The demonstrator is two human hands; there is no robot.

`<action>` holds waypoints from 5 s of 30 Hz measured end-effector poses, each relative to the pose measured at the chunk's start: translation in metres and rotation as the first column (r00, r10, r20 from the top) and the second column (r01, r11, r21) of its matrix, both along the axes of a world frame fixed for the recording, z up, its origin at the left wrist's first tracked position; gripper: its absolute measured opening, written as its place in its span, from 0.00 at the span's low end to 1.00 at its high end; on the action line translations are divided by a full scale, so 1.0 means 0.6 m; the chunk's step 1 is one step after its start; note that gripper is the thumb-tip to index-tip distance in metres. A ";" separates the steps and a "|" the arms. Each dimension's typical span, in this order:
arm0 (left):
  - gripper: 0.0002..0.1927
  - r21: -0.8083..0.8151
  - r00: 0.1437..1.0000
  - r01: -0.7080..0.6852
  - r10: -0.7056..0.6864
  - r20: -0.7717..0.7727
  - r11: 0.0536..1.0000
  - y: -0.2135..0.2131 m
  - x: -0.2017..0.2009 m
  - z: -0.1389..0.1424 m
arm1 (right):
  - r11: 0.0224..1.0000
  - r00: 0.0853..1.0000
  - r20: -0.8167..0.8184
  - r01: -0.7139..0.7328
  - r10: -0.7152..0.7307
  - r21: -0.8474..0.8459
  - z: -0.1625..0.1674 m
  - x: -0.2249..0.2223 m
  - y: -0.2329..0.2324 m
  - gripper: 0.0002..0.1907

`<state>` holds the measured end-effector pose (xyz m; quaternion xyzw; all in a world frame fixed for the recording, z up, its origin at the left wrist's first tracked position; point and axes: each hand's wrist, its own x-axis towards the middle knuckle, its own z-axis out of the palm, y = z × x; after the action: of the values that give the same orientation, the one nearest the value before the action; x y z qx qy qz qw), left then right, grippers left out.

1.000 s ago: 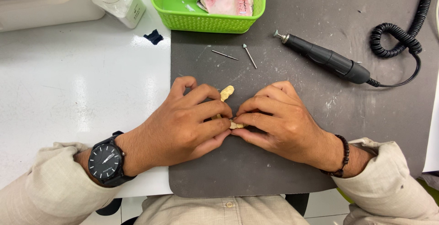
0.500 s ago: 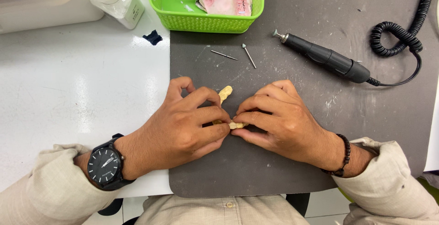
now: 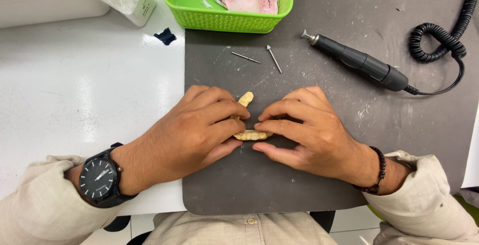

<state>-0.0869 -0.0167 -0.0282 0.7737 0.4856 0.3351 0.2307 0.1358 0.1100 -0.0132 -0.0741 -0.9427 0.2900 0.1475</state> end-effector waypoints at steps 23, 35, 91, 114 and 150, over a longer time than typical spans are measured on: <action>0.09 0.007 0.998 0.020 -0.020 0.058 1.000 -0.010 -0.017 -0.011 | 1.000 1.000 -0.027 0.003 -0.004 -0.031 -0.031 -0.026 -0.028 0.14; 0.09 0.018 0.998 0.018 -0.019 0.057 1.000 -0.010 -0.019 -0.016 | 1.000 0.999 -0.043 0.017 -0.018 -0.018 -0.032 -0.028 -0.031 0.13; 0.10 0.041 0.996 -0.073 0.075 -0.057 0.997 -0.011 0.023 -0.011 | 1.000 1.000 0.017 -0.026 0.026 -0.009 -0.009 -0.001 -0.007 0.13; 0.14 0.045 0.999 -0.023 0.025 -0.040 0.999 -0.012 0.031 0.014 | 1.000 1.000 0.010 -0.017 0.017 0.004 0.017 0.015 -0.010 0.16; 0.12 0.023 0.999 -0.026 0.025 0.036 0.999 -0.031 0.042 0.040 | 0.998 0.998 -0.057 -0.019 0.022 0.056 0.040 0.020 -0.044 0.14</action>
<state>-0.0618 -0.0353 -0.0041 0.7640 0.4874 0.3574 0.2259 0.1476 0.0838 0.0110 -0.0519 -0.9464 0.2674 0.1737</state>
